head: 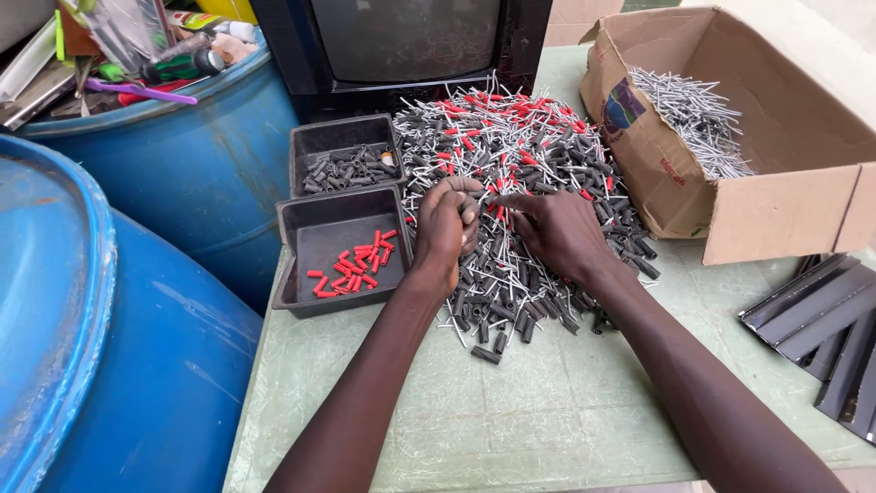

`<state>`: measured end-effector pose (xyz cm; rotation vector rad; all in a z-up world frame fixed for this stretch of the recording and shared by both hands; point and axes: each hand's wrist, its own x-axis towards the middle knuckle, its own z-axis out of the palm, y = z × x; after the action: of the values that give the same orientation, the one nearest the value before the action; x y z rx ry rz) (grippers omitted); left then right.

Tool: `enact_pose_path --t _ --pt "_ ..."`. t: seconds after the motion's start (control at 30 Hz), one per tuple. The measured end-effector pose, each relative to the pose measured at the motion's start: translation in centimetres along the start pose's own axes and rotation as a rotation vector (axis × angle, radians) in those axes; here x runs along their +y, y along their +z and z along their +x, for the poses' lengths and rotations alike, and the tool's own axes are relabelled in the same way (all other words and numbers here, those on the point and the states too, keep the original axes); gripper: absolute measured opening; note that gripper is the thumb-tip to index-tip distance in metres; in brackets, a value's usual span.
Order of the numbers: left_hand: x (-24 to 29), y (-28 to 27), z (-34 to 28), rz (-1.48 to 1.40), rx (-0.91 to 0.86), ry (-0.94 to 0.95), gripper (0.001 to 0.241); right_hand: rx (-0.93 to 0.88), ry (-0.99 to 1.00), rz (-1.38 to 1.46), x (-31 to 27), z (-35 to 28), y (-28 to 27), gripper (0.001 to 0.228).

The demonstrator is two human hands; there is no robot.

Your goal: Assembling wall plugs by manually inserting metal nails into red plastic sleeves

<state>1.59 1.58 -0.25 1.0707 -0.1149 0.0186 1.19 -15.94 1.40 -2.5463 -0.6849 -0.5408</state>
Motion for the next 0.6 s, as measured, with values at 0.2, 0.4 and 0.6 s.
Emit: enact_pose_path --t 0.2,0.4,0.6 --pt "-0.7 -0.2 0.6 0.039 -0.028 -0.029 0.023 -0.134 0.005 -0.135 0.7 1.0 0.9 0.028" --pt "-0.1 -0.1 0.3 0.104 -0.008 -0.013 0.022 -0.092 -0.106 -0.152 1.4 1.0 1.1 0.036" --pt "0.2 0.5 -0.6 0.312 0.010 0.232 0.019 0.111 -0.070 0.696 1.3 0.8 -0.2 0.011"
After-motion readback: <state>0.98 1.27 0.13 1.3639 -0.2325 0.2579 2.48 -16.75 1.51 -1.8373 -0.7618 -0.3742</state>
